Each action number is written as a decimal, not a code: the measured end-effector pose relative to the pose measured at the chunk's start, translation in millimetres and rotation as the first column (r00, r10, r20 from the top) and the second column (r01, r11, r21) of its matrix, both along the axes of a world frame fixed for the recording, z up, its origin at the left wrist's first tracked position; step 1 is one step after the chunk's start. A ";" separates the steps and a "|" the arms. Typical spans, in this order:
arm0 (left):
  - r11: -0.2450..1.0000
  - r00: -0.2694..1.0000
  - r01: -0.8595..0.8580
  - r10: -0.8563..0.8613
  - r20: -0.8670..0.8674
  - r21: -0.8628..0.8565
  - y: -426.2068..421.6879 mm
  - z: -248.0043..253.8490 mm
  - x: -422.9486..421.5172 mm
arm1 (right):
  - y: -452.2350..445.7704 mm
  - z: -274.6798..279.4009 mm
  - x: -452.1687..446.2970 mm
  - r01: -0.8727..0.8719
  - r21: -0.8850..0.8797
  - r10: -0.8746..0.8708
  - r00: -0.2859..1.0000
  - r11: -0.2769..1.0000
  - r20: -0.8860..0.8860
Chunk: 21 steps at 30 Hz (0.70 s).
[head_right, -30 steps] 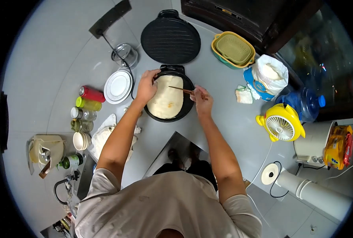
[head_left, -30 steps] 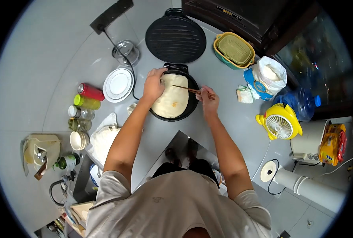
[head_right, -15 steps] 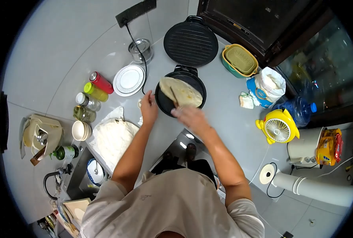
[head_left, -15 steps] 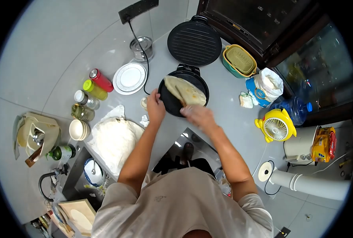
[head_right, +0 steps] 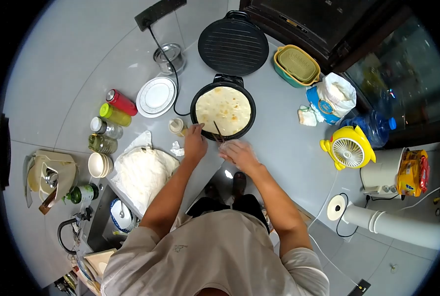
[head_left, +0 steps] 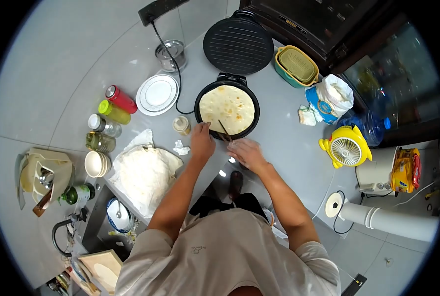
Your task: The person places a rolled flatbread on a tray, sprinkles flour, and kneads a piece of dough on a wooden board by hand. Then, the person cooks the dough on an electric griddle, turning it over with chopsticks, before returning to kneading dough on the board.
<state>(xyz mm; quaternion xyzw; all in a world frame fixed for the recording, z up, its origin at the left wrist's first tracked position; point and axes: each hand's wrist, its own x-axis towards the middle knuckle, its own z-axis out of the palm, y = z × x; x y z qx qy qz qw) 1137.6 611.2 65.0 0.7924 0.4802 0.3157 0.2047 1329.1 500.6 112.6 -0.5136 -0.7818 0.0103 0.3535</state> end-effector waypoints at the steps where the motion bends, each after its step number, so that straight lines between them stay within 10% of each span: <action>1: 1.000 0.999 0.002 -0.001 -0.048 0.015 1.8 -0.3 1.4 | -9.2 7.2 1.0 0.010 -0.028 -0.011 1.000 1.000 -0.026; 7: 0.993 0.941 0.117 -0.105 -0.322 0.016 13.5 -11.7 9.9 | -16.2 -5.8 31.7 0.424 -0.189 -0.462 0.764 0.886 -0.451; 21: 0.992 0.749 0.123 -0.082 -0.658 0.017 31.2 -7.1 36.0 | -20.1 -0.9 61.8 0.435 -0.133 -0.454 0.864 0.891 -0.216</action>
